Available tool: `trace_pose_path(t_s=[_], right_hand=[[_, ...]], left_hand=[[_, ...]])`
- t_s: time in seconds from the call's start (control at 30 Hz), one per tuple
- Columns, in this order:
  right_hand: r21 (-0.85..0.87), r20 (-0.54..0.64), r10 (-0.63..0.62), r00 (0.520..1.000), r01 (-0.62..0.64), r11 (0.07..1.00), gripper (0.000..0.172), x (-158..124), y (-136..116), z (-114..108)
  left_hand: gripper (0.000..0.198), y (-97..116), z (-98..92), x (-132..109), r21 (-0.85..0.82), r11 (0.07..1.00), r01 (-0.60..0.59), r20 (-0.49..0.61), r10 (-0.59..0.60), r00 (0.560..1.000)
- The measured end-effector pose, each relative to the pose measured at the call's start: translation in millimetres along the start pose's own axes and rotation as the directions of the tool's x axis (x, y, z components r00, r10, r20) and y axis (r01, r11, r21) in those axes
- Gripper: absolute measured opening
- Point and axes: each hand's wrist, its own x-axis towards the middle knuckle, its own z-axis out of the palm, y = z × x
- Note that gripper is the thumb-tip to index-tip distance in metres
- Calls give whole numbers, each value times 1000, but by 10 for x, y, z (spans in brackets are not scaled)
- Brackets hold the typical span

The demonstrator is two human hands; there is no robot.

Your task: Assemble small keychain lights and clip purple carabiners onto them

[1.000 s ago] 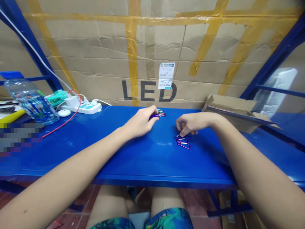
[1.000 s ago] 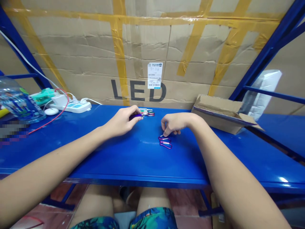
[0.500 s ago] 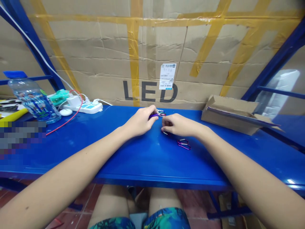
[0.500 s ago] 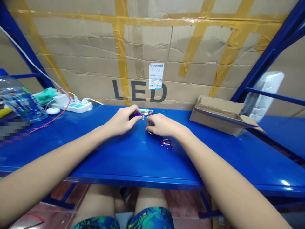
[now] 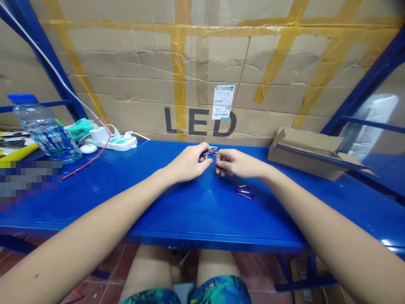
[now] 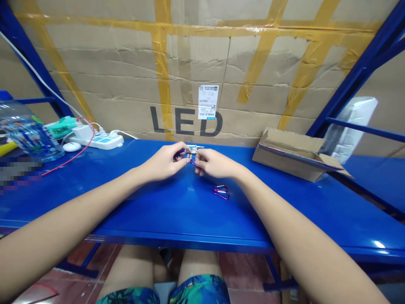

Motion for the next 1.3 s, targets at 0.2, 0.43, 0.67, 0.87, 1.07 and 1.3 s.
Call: trace_pose_path(t_s=[0.2,0.43,0.67,0.87,1.07,1.3], right_hand=[[367,-106,2,994,37,930,13,24,-43,22],[473,-244,23,970,98,876,18,53,-41,106],[162,-324,-27,946,83,983,10,73,-15,129],[-158,-423,-168,890,110,981,9,85,55,104],[-389,-387,-264,883,103,915,14,42,29,114],[-539,-299,-298,907,97,837,11,10,-27,132]], left_hand=[[11,-9,17,25,-70,996,-46,30,48,998],[16,19,30,33,-75,996,-40,-32,37,999],[16,20,74,26,-84,996,10,-8,-11,1000],[12,41,57,13,-223,963,149,8,-151,989],[6,59,67,-3,-165,984,69,24,-66,998],[2,46,95,6,23,993,113,-37,-112,993]])
